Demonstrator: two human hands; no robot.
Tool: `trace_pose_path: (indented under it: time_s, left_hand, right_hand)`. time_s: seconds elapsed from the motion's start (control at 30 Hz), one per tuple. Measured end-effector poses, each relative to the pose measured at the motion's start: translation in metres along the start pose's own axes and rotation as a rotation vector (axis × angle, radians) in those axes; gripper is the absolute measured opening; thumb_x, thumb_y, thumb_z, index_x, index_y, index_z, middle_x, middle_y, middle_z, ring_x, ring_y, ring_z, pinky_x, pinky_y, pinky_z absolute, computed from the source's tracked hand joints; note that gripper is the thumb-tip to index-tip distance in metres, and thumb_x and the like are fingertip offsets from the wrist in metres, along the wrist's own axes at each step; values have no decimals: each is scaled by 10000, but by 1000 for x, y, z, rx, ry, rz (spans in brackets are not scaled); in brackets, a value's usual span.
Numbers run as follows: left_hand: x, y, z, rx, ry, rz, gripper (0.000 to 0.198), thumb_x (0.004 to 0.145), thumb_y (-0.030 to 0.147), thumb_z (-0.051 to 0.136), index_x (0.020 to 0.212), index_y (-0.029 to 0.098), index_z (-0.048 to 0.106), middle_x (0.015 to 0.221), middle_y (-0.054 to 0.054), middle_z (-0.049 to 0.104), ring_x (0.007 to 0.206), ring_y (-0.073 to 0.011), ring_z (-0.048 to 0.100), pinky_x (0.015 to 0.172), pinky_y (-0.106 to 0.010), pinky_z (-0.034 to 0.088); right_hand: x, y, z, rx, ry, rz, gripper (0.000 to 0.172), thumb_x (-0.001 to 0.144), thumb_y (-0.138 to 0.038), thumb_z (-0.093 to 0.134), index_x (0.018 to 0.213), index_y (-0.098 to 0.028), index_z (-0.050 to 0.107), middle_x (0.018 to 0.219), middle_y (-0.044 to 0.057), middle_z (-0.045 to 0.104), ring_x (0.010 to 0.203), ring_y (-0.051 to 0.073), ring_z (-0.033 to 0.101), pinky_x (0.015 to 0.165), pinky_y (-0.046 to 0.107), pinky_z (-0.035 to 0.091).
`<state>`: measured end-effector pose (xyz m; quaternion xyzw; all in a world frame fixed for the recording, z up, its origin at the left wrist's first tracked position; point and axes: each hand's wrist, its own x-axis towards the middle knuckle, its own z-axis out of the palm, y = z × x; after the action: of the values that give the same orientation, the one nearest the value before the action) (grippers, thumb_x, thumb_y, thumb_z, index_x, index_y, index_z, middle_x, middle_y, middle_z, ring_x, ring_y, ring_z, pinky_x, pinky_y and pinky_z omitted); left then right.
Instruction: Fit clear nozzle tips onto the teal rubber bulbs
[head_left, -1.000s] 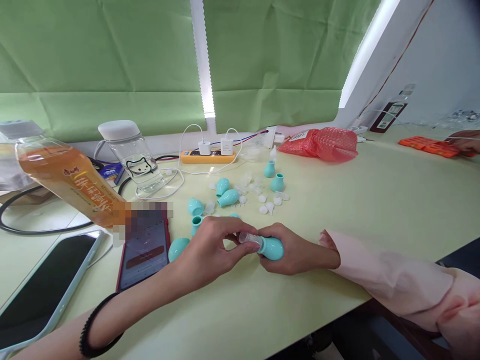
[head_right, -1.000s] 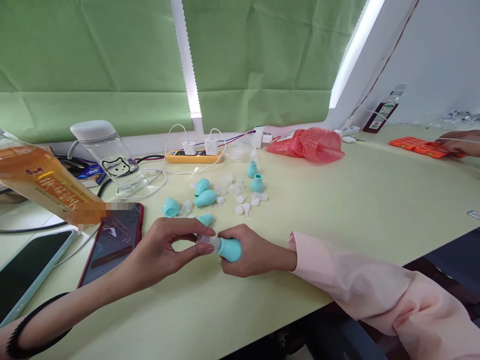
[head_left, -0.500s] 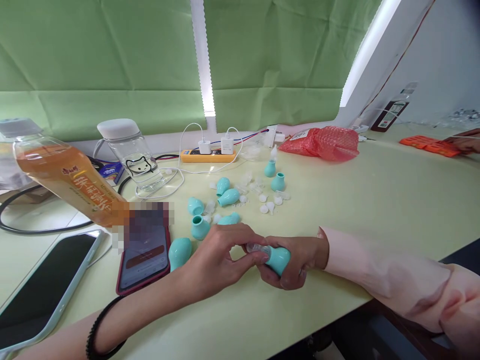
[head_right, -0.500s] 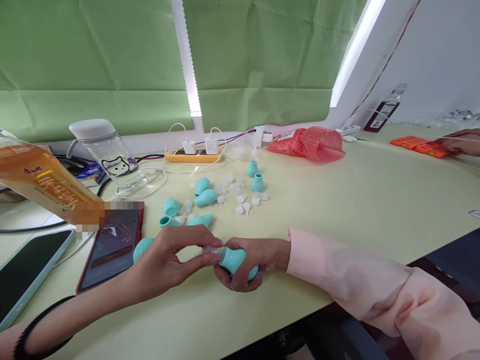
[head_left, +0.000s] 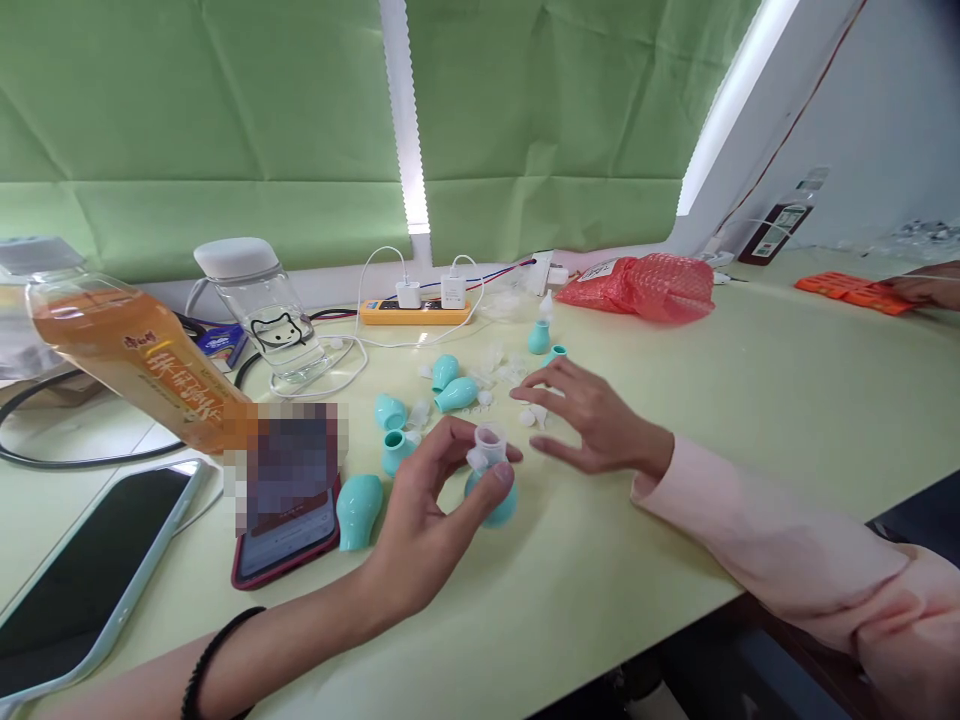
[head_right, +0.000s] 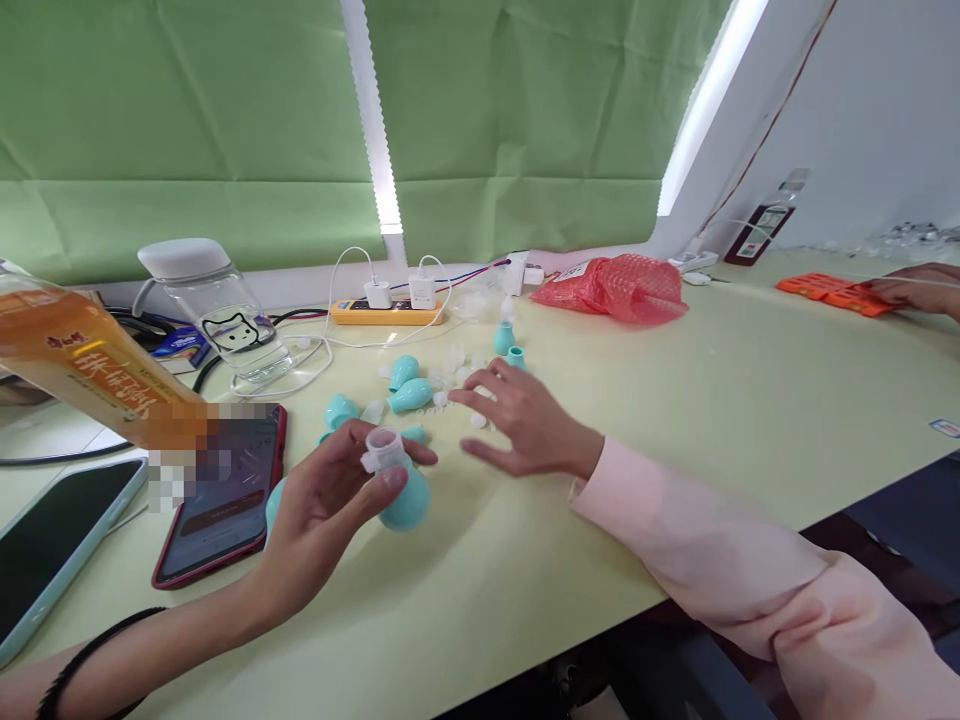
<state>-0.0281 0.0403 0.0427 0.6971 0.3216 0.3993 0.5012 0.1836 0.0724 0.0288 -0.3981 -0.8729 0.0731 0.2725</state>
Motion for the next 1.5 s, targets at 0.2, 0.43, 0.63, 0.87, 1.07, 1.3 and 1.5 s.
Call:
trace_pose_path:
  time_s: [0.2,0.43,0.63,0.87,1.07,1.3,1.5]
  left_hand:
    - [3,0,0,206,-157,-102,209,796,313,426,663,169,497,622,29,505,610,-98,453,563,-217,343]
    - [4,-6,3,237,-243,-146,307,810,378,371,636,158,497,579,21,487,572,-99,429,531,-222,330]
    - [4,-11,4,259,-289,-164,275,806,371,383,694,163,523,590,24,507,588,-103,452,558,-226,342]
    - [4,-17,6,256,-263,-178,251,796,372,401,753,172,546,605,23,524,612,-114,469,574,-231,347]
    - [5,-19,6,250,-197,-158,247,790,369,413,728,163,536,602,22,498,595,-107,443,551,-221,342]
    - [3,-17,6,252,-154,-127,309,787,384,397,626,151,518,554,26,467,534,-87,392,491,-205,316]
    - [0,-15,5,346,-173,-83,326,805,375,374,606,156,511,540,32,441,538,-90,376,497,-219,293]
  right_hand:
    - [3,38,-4,-401,-215,-33,196,695,-175,503,867,-162,595,781,77,569,749,198,465,648,323,388]
    - [2,31,-5,-331,-253,-1,206,710,-148,483,898,-154,566,779,62,587,755,186,493,636,298,392]
    - [2,34,-3,-376,-242,-64,171,720,-175,489,857,-166,591,818,73,575,783,193,482,641,302,386]
    - [2,23,-3,-254,-146,-87,127,730,-147,465,789,-138,577,747,73,579,724,176,485,613,306,393]
    - [-2,-3,-1,561,-26,41,245,713,-224,558,955,-184,561,864,38,584,763,128,535,692,295,452]
    - [-3,-14,9,1003,-108,280,211,621,-227,655,796,-125,596,840,66,642,806,166,597,775,349,462]
    - [-6,-12,8,1111,-208,421,121,599,-185,669,666,-126,588,785,52,667,834,193,606,728,326,475]
